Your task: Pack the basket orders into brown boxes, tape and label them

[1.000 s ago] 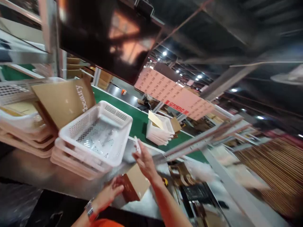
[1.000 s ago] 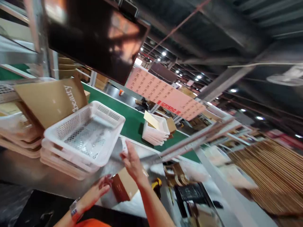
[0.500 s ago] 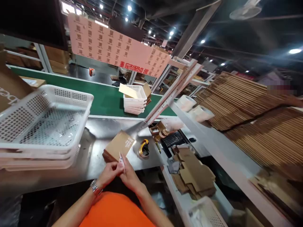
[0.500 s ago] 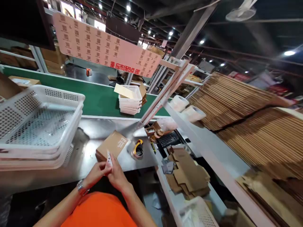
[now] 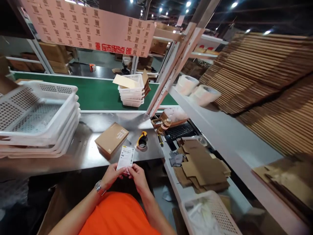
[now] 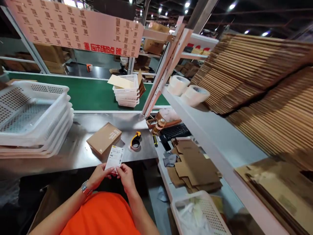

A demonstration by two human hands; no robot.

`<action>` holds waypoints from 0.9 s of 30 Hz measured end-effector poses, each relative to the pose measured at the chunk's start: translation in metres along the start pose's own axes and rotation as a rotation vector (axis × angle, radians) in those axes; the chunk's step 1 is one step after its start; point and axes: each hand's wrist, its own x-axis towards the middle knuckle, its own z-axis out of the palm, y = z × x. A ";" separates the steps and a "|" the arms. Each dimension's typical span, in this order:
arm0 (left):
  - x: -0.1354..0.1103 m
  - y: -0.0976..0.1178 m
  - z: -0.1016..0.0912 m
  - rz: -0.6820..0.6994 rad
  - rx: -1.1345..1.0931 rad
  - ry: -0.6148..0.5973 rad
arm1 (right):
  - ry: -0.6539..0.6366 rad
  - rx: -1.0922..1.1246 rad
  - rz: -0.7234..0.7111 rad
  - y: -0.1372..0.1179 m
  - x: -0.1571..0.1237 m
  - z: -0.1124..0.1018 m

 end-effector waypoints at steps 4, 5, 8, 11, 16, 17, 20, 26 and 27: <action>-0.007 -0.013 0.032 -0.027 0.039 0.071 | -0.027 0.108 0.046 0.008 -0.023 -0.032; -0.007 -0.015 0.039 -0.021 0.037 0.104 | -0.027 0.139 0.066 0.011 -0.028 -0.041; -0.008 -0.022 0.060 -0.019 0.028 0.155 | -0.011 0.201 0.112 0.017 -0.042 -0.063; -0.008 -0.026 0.077 -0.034 0.030 0.156 | 0.023 0.238 0.112 0.022 -0.053 -0.078; -0.007 -0.028 0.096 -0.042 0.017 0.113 | 0.066 0.232 0.090 0.023 -0.060 -0.095; -0.006 -0.028 0.098 -0.046 0.017 0.104 | 0.070 0.224 0.084 0.023 -0.060 -0.097; -0.002 -0.029 0.104 -0.068 0.012 0.090 | 0.091 0.183 0.063 0.023 -0.059 -0.104; 0.009 -0.044 0.107 -0.061 0.175 0.181 | 0.146 0.086 0.047 0.021 -0.052 -0.111; 0.009 -0.045 0.107 0.003 0.252 0.240 | 0.147 0.081 0.046 0.021 -0.051 -0.111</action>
